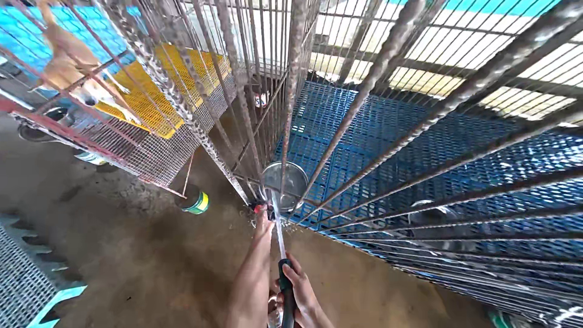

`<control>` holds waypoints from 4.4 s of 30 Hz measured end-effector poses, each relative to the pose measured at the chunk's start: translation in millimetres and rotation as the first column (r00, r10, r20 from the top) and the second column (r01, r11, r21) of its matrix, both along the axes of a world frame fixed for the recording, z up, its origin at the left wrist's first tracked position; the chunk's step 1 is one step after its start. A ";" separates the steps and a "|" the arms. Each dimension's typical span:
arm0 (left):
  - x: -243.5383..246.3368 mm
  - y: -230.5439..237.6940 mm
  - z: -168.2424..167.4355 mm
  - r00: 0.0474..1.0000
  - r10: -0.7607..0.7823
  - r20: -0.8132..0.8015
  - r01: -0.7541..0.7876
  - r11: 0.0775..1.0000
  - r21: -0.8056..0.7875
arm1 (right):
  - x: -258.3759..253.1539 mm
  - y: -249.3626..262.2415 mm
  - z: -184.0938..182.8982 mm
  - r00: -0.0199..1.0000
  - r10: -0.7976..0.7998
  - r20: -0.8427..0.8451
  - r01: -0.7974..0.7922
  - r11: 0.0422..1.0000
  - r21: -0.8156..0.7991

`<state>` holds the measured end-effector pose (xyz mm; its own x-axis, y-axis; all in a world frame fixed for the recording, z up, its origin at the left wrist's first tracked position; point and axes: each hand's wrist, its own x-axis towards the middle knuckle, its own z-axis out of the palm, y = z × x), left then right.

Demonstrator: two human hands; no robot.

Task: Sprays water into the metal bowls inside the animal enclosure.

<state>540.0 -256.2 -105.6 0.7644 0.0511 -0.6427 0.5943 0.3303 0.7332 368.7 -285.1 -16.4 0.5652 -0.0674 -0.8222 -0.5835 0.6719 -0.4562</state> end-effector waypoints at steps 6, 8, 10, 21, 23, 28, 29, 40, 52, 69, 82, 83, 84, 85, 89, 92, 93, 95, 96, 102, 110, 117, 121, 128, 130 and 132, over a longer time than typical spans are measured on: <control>9.1 -5.4 -9.6 0.990 0.138 -0.016 -0.138 0.990 0.024 | 7.1 -15.2 -4.1 0.992 0.115 0.047 -0.117 0.993 0.030; 4.7 -6.3 1.5 0.997 0.074 -0.013 -0.071 0.982 0.177 | 9.7 -15.3 1.2 0.983 0.166 0.078 -0.170 0.985 0.036; 2.5 -3.2 2.8 1.000 0.013 -0.009 -0.011 0.983 0.181 | 9.4 -15.1 3.4 0.979 0.170 0.111 -0.175 0.984 0.041; 7.6 -9.2 0.8 0.982 0.170 0.083 -0.166 0.985 -0.050 | 20.7 -25.7 -1.5 0.980 0.159 0.120 -0.153 0.986 -0.061; 9.5 -9.9 -3.8 0.980 0.179 0.086 -0.177 0.984 -0.031 | 23.2 -30.5 -5.5 0.974 0.203 0.105 -0.196 0.978 -0.070; 6.2 -10.0 1.7 0.982 0.168 0.092 -0.173 0.983 0.054 | 25.6 -33.3 -14.5 0.971 0.229 0.074 -0.229 0.973 -0.015; 5.4 -8.8 -3.2 0.983 0.161 0.084 -0.165 0.985 0.046 | 25.0 -33.0 -16.0 0.973 0.221 0.061 -0.221 0.975 -0.009; 0.6 -6.0 10.9 0.966 0.257 -0.011 -0.253 0.944 -0.211 | 23.5 -14.3 -14.8 0.993 0.089 0.077 -0.083 0.994 -0.077; -50.9 5.1 -27.2 0.993 -0.025 -0.112 0.057 0.954 0.296 | -5.5 -25.9 -14.5 0.989 0.145 -0.034 -0.144 0.989 0.009; -150.4 29.5 -24.5 0.899 -0.175 -0.402 0.098 0.974 -0.204 | -20.0 -38.8 -49.9 0.993 -0.117 0.020 0.118 0.991 -0.063; -177.2 47.0 -18.4 0.857 -0.054 -0.512 0.004 0.995 -0.098 | -26.7 -22.5 -66.4 0.993 -0.120 0.017 0.122 0.982 -0.143; -172.2 50.5 -29.5 0.882 -0.012 -0.471 -0.011 0.999 -0.044 | -27.5 -22.8 -66.6 0.991 -0.130 -0.036 0.123 0.980 -0.159; -166.3 55.3 -37.8 0.910 0.005 -0.416 0.001 1.000 0.013 | -29.4 -23.1 -67.2 0.986 -0.145 -0.087 0.129 0.977 -0.167; -161.0 61.7 -45.2 0.937 -0.013 -0.349 0.042 0.996 0.075 | -33.0 -23.3 -69.2 0.980 -0.160 -0.119 0.138 0.975 -0.175; -138.7 79.4 -36.4 0.966 -0.144 -0.216 0.194 0.953 0.234 | -42.6 -34.5 -82.7 0.960 -0.260 -0.107 0.249 0.963 -0.107; -134.5 97.3 -27.8 0.964 -0.215 -0.155 0.247 0.942 0.228 | -38.0 -41.2 -90.2 0.953 -0.276 -0.124 0.271 0.961 -0.056; -135.9 102.3 -25.0 0.962 -0.227 -0.150 0.256 0.941 0.220 | -34.6 -42.5 -93.4 0.957 -0.263 -0.126 0.259 0.965 -0.047; -142.1 110.8 -20.6 0.962 -0.224 -0.157 0.256 0.941 0.221 | -27.7 -40.8 -98.6 0.958 -0.271 -0.092 0.267 0.962 -0.052; -145.9 114.7 -19.0 0.964 -0.208 -0.165 0.241 0.946 0.217 | -25.5 -39.0 -101.2 0.957 -0.285 -0.059 0.282 0.958 -0.056; -160.6 135.1 -17.0 0.978 -0.049 -0.204 0.082 0.984 0.157 | -26.0 -18.6 -117.0 0.927 -0.364 0.092 0.374 0.918 -0.135; -185.3 128.2 38.5 0.965 -0.138 -0.223 0.151 0.988 0.044 | -18.9 18.1 -126.8 0.980 -0.166 0.107 0.180 0.975 -0.131; -217.9 102.9 69.3 0.761 -0.608 -0.227 0.633 0.620 0.463 | -7.1 25.0 -108.7 0.995 0.038 0.088 -0.022 0.985 -0.172; -223.3 76.3 69.9 0.675 -0.655 -0.340 0.710 0.453 0.539 | -3.7 9.6 -93.6 0.958 0.280 0.059 -0.255 0.928 -0.272; -228.7 53.9 72.7 0.739 -0.613 -0.280 0.630 0.479 0.612 | -18.5 -3.9 -92.5 0.963 0.262 0.057 -0.237 0.932 -0.274; -225.3 53.4 79.1 0.650 -0.712 -0.266 0.697 0.418 0.583 | -22.2 -5.8 -96.4 0.970 0.234 0.062 -0.204 0.928 -0.313; -214.0 58.2 88.4 0.547 -0.803 -0.238 0.770 0.370 0.519 | -23.3 -14.3 -97.4 0.974 0.196 0.112 -0.151 0.934 -0.323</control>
<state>326.0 -198.0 -17.2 0.6684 -0.2943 -0.6831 0.3385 -0.6975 0.6316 345.4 -299.5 -113.8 0.6990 -0.1973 -0.6874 -0.5930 0.3774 -0.7113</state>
